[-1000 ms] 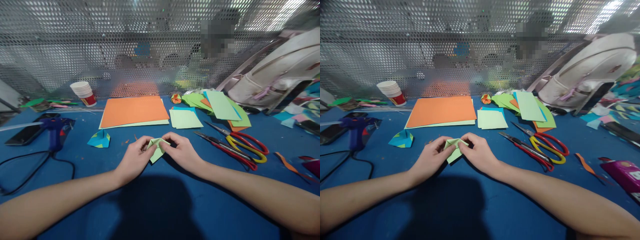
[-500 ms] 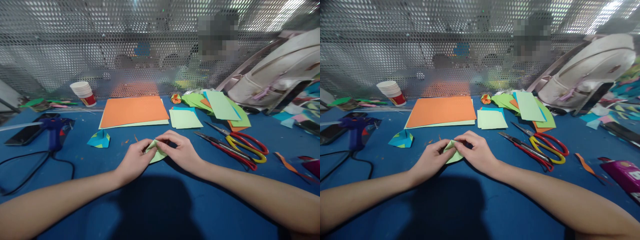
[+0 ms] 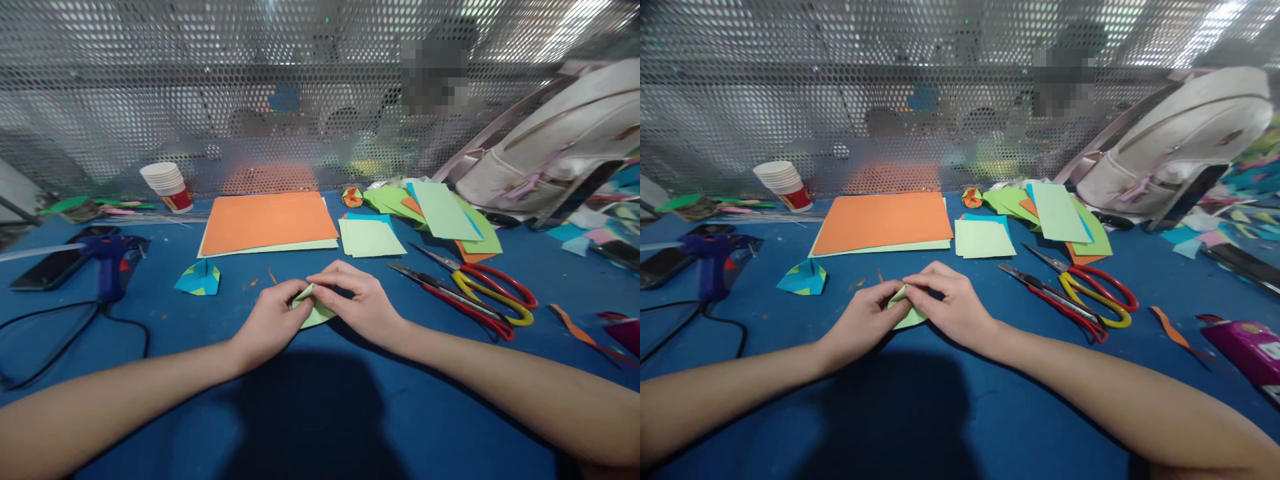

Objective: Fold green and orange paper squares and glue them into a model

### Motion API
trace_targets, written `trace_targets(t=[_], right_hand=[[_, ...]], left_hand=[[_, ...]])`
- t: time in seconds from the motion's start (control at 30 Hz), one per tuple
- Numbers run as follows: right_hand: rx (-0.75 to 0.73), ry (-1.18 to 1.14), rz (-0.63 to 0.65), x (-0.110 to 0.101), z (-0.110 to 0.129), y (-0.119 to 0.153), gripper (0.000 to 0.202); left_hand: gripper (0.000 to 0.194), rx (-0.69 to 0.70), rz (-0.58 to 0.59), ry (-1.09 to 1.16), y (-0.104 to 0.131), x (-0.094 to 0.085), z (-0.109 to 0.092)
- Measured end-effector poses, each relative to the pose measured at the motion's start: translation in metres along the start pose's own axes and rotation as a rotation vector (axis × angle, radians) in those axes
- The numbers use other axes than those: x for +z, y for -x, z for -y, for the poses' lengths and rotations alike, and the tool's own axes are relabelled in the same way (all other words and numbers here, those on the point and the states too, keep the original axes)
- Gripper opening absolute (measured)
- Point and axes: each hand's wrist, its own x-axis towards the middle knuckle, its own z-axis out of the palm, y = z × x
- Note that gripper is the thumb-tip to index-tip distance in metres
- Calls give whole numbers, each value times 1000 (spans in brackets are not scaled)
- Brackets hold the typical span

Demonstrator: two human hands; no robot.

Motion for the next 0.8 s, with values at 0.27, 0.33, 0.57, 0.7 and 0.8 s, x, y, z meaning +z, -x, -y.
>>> trace_targets(t=[0.27, 0.33, 0.57, 0.7, 0.8], right_hand=[[-16, 10, -1, 0, 3, -1, 13], [-41, 25, -11, 0, 3, -1, 10], [-36, 31, -9, 0, 4, -2, 11], [-13, 31, 16, 0, 3, -2, 9], [56, 64, 32, 1, 1, -2, 9]], left_hand=[[22, -2, 4, 2, -1, 0, -2], [21, -3, 12, 4, -1, 0, -2], [22, -13, 10, -3, 0, 1, 2], [21, -31, -10, 18, -1, 0, 1], [18, -57, -75, 29, -3, -1, 0]])
